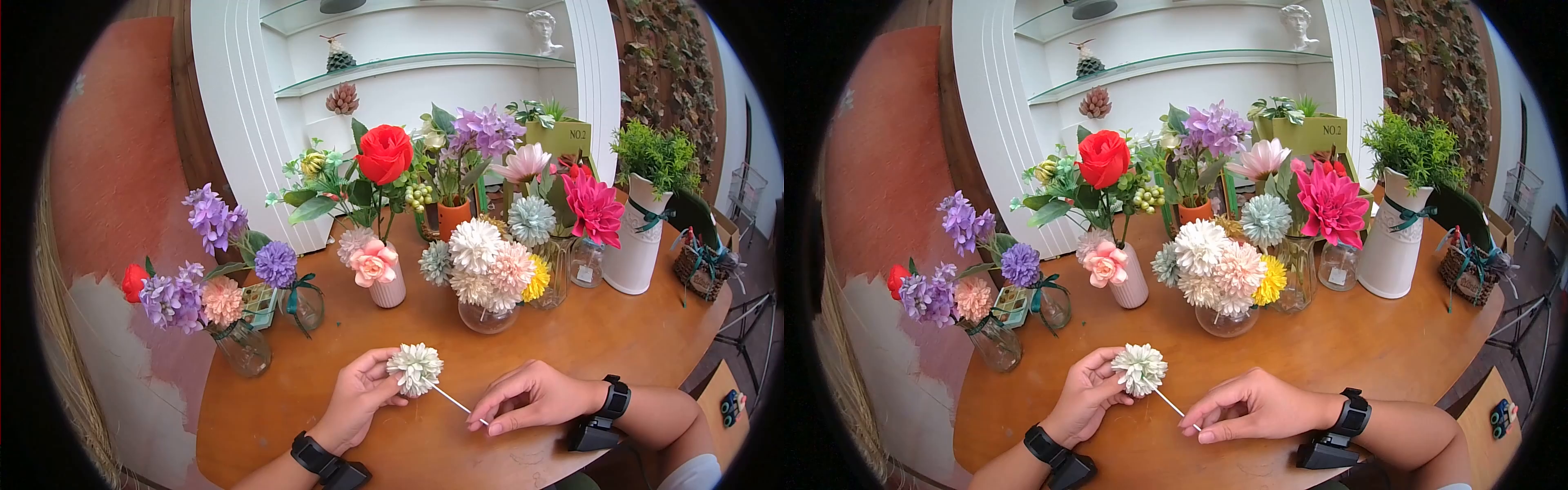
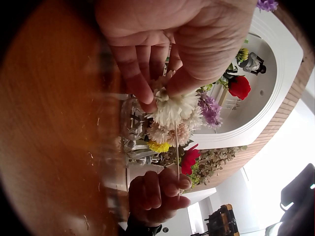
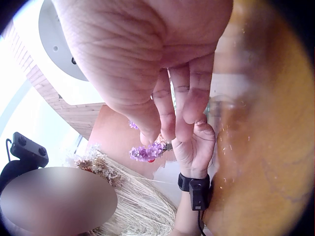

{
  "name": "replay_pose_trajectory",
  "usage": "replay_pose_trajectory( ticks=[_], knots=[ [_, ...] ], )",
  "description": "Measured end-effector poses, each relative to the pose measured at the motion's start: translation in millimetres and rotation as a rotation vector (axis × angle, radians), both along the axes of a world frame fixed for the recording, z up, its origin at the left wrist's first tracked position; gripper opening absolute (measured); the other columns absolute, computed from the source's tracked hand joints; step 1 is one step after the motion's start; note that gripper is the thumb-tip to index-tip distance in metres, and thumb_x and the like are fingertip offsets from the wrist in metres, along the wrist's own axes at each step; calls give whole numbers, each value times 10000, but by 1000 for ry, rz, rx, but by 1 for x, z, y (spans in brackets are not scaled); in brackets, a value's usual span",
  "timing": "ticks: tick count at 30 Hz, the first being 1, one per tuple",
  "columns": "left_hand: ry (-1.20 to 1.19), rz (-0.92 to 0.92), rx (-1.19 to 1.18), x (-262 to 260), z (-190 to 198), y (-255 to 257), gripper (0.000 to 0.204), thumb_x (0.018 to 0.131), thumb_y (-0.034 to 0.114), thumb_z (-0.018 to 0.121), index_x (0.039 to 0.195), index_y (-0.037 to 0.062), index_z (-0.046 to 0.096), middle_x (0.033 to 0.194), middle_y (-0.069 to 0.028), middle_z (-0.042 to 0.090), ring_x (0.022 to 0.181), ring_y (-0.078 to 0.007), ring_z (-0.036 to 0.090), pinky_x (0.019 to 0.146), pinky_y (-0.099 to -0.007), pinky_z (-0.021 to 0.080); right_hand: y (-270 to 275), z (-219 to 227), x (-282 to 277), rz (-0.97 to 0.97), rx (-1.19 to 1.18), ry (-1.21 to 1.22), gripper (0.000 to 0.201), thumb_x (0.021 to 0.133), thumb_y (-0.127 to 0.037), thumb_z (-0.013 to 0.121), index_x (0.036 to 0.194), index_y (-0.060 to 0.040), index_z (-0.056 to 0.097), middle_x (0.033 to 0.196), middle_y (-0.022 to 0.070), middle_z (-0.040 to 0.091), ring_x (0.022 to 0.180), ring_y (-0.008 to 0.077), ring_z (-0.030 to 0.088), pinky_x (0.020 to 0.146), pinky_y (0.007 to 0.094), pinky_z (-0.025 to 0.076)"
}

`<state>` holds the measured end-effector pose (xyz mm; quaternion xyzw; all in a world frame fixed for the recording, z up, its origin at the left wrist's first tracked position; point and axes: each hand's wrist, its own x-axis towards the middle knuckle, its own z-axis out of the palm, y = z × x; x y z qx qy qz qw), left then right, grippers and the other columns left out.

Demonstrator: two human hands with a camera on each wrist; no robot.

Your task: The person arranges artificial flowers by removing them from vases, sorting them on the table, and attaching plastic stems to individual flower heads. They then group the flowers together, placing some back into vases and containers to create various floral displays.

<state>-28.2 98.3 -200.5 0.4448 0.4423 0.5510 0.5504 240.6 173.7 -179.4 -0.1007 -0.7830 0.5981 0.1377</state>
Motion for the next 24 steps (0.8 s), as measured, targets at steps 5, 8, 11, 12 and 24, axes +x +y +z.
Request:
replay_pose_trajectory(
  ticks=[5,8,11,12,24],
  knots=[
    [-1,7,1,0,-1,0,384,928,55,580,1289,-8,464,1169,-108,629,926,-167,668,724,-237,547,0,0,0,-2,-8,4,291,899,-185,681,1171,-83,667,1025,10,707,853,30,611,687,185,482],
    [-2,5,4,0,-1,0,387,927,58,584,1289,-7,464,1169,-109,628,928,-167,667,727,-238,546,0,0,0,-2,-8,2,291,899,-188,681,1172,-88,668,1024,10,706,851,28,609,687,185,482],
    [2,-2,3,0,-1,0,390,926,56,583,1292,-8,463,1171,-111,627,934,-168,665,728,-240,545,1,-1,0,-2,-2,-5,292,898,-192,682,1173,-92,669,1022,9,706,844,26,605,686,185,481],
    [1,-3,2,0,0,0,391,925,53,581,1293,-9,462,1170,-112,627,934,-169,665,727,-241,545,1,-1,0,-3,0,-8,293,898,-194,682,1173,-94,669,1022,8,706,840,24,603,685,186,481],
    [14,-6,6,-1,-1,0,390,924,42,579,1292,-17,460,1163,-119,627,933,-165,661,730,-243,543,0,-1,0,-5,-5,-5,290,898,-201,683,1167,-92,673,1012,2,708,829,20,600,682,186,480]
  ],
)
